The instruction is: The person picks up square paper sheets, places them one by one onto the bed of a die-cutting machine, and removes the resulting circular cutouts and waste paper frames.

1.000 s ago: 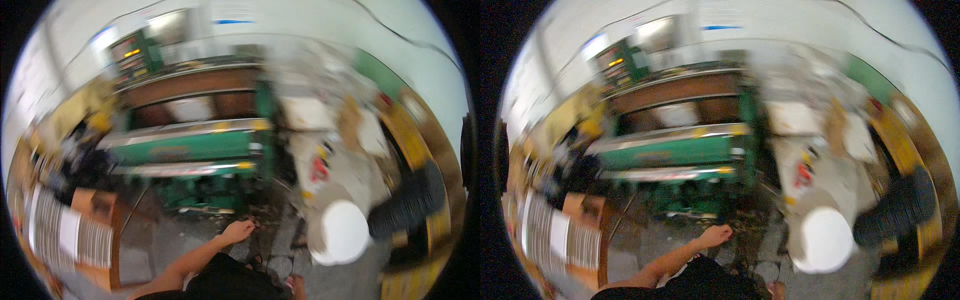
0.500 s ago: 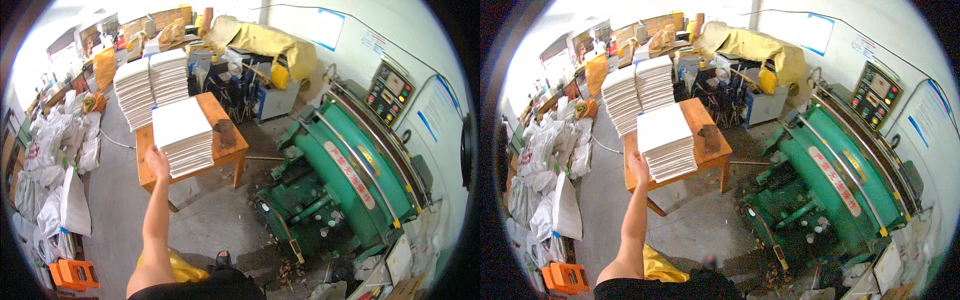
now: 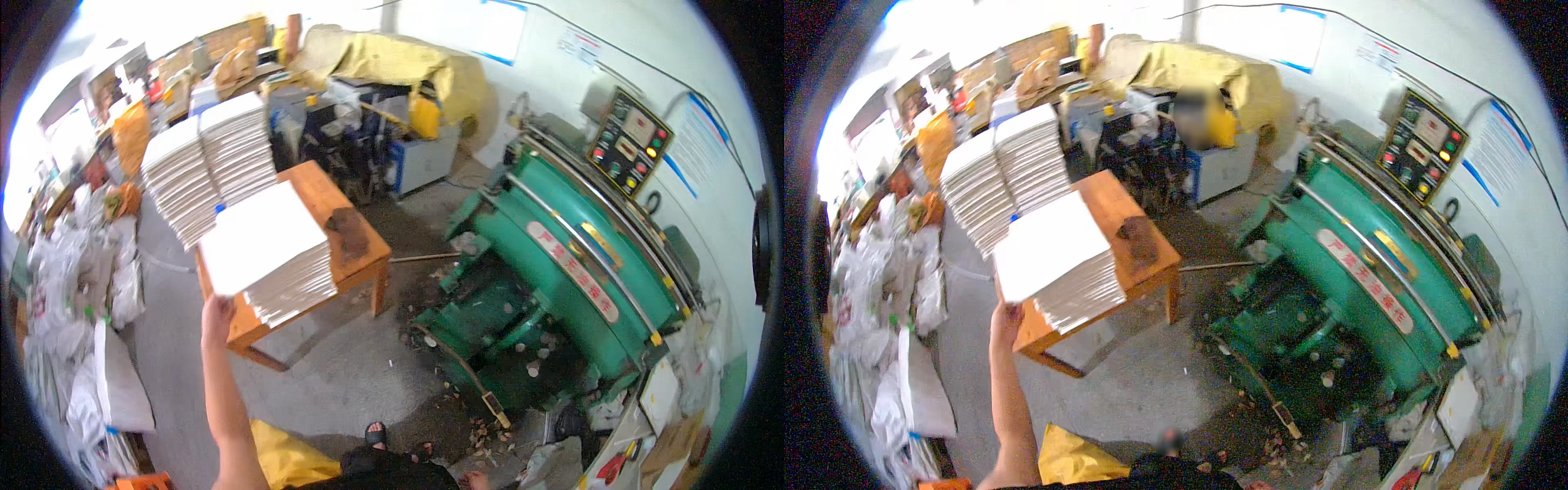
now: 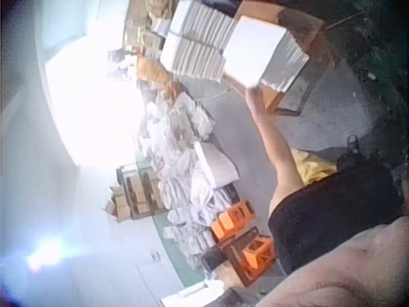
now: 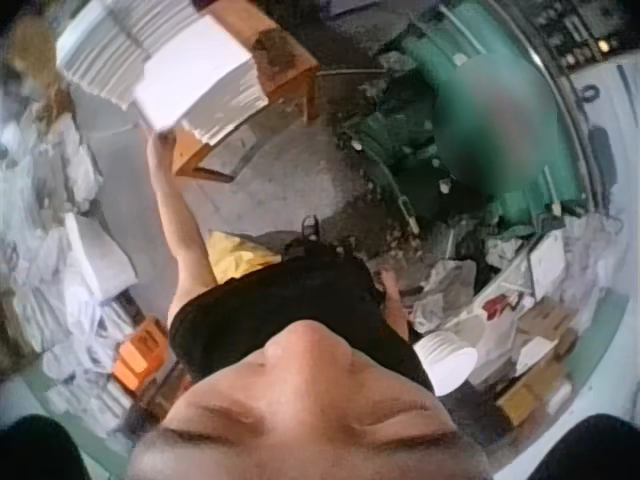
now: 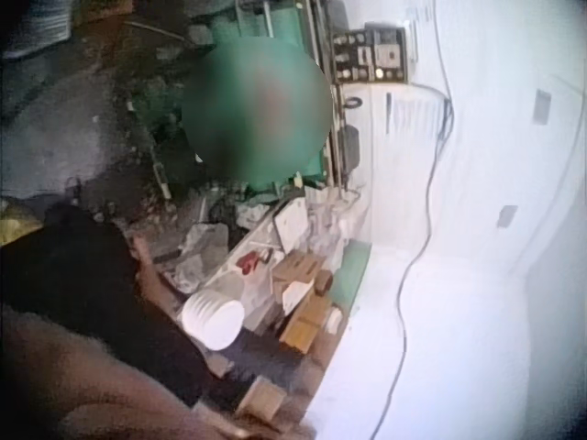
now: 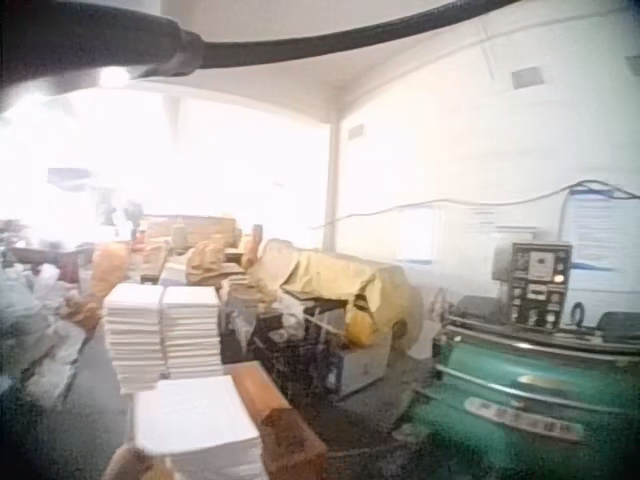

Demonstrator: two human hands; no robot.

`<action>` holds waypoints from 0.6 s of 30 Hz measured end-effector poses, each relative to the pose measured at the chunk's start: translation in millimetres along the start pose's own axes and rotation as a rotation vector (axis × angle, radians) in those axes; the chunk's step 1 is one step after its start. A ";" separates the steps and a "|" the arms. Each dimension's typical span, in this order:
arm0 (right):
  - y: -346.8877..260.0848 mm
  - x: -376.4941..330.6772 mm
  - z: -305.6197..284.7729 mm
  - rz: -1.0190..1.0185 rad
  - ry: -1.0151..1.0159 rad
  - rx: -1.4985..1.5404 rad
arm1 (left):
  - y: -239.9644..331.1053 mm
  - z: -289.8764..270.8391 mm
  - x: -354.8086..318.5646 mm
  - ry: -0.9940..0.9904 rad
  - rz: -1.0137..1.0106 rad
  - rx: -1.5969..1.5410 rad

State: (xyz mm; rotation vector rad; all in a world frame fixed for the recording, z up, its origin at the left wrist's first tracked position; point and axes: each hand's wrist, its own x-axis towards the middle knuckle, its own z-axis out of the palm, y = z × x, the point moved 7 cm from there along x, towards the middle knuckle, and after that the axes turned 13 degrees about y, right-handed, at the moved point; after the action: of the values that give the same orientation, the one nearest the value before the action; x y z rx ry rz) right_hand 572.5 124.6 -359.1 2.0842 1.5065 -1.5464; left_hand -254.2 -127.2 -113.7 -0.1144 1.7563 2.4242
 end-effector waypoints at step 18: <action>-120.5 -39.4 -46.9 -0.426 0.388 0.046 | 33.7 264.8 -153.0 -0.825 -0.494 -0.813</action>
State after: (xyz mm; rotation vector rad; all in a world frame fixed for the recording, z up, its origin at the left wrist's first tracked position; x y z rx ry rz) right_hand 511.5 187.7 -256.4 2.2979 2.1884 -1.3472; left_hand -102.5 102.7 23.4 0.2905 0.3177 2.1504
